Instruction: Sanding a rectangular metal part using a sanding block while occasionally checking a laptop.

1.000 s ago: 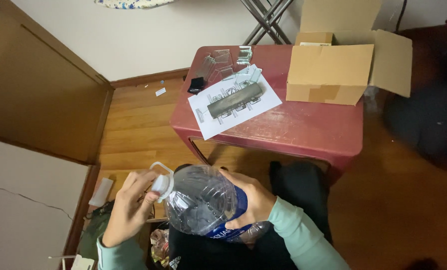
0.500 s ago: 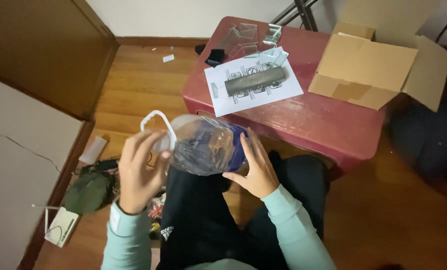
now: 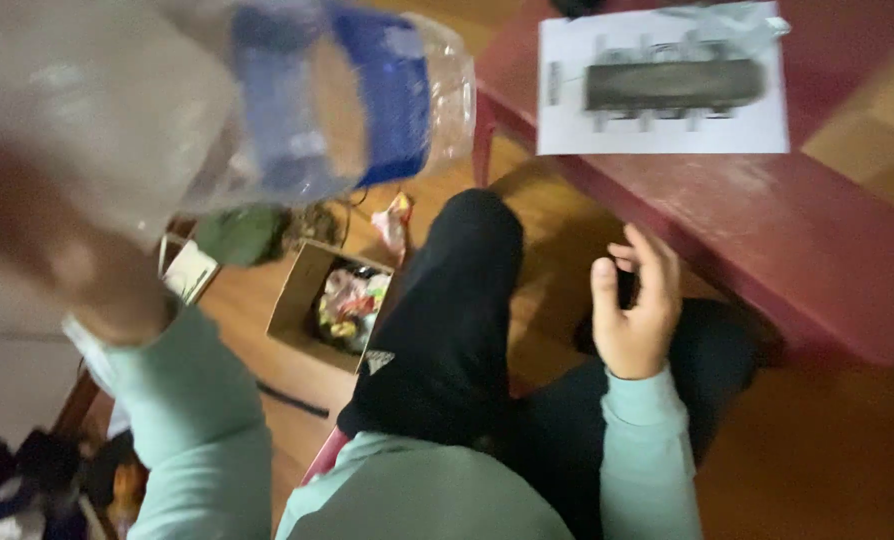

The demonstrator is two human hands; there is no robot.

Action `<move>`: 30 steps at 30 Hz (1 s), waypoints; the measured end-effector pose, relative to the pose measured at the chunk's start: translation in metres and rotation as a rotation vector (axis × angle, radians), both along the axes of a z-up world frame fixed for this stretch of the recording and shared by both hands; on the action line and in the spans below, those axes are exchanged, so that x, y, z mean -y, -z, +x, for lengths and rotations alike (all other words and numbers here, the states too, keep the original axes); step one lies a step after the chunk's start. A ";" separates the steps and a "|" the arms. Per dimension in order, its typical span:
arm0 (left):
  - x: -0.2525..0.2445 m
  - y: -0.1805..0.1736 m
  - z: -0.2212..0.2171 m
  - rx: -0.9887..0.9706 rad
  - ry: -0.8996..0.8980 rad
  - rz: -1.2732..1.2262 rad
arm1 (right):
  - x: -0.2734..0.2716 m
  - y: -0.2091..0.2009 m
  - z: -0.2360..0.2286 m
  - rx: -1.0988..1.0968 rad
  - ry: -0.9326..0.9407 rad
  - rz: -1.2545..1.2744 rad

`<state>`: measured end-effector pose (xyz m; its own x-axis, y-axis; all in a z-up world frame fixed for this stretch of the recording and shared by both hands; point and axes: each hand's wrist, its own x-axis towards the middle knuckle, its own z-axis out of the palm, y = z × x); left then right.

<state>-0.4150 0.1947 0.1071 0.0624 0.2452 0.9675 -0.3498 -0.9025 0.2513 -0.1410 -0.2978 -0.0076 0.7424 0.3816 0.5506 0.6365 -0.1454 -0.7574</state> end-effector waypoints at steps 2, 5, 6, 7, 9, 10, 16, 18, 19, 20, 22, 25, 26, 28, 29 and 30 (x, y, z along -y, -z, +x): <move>0.157 -0.102 0.078 -0.535 -0.441 0.335 | 0.001 -0.006 -0.002 0.004 -0.012 -0.050; 0.117 -0.025 0.119 -0.619 -0.382 0.243 | -0.001 -0.010 -0.006 0.027 -0.038 -0.080; 0.099 0.003 0.127 -0.619 -0.394 0.234 | -0.001 -0.008 -0.007 0.030 -0.051 -0.085; 0.080 0.031 0.138 -0.630 -0.439 0.255 | -0.001 -0.006 -0.006 0.028 -0.046 -0.107; 0.056 0.070 0.150 -0.638 -0.479 0.272 | -0.001 -0.001 -0.005 0.029 -0.036 -0.133; 0.051 0.083 0.151 -0.671 -0.501 0.239 | -0.001 0.000 -0.005 0.028 -0.030 -0.152; -0.031 0.230 0.129 -0.839 -0.453 0.123 | -0.010 0.006 -0.007 0.042 0.015 -0.235; -0.048 0.272 0.126 -0.919 -0.426 0.059 | -0.014 0.002 -0.009 0.047 0.068 -0.272; -0.046 0.284 0.118 -0.944 -0.524 0.087 | -0.016 0.002 -0.009 0.015 0.029 -0.295; -0.046 0.297 0.110 -0.967 -0.622 0.115 | -0.019 0.004 -0.010 -0.017 -0.011 -0.316; -0.053 0.342 0.101 -1.015 -0.666 0.090 | -0.021 0.008 -0.006 0.016 -0.013 -0.310; -0.053 0.364 0.085 -1.097 -0.852 0.100 | -0.024 0.009 -0.007 0.022 -0.062 -0.318; -0.052 0.365 0.079 -1.118 -0.979 0.141 | -0.026 0.010 -0.007 0.000 -0.090 -0.331; -0.042 0.353 0.079 -1.088 -0.999 0.145 | -0.026 0.000 -0.009 -0.008 -0.096 -0.360; -0.039 0.345 0.075 -1.057 -1.035 0.154 | -0.029 -0.004 -0.011 -0.016 -0.112 -0.378; -0.031 0.334 0.078 -1.057 -1.037 0.153 | -0.030 -0.004 -0.012 -0.016 -0.114 -0.378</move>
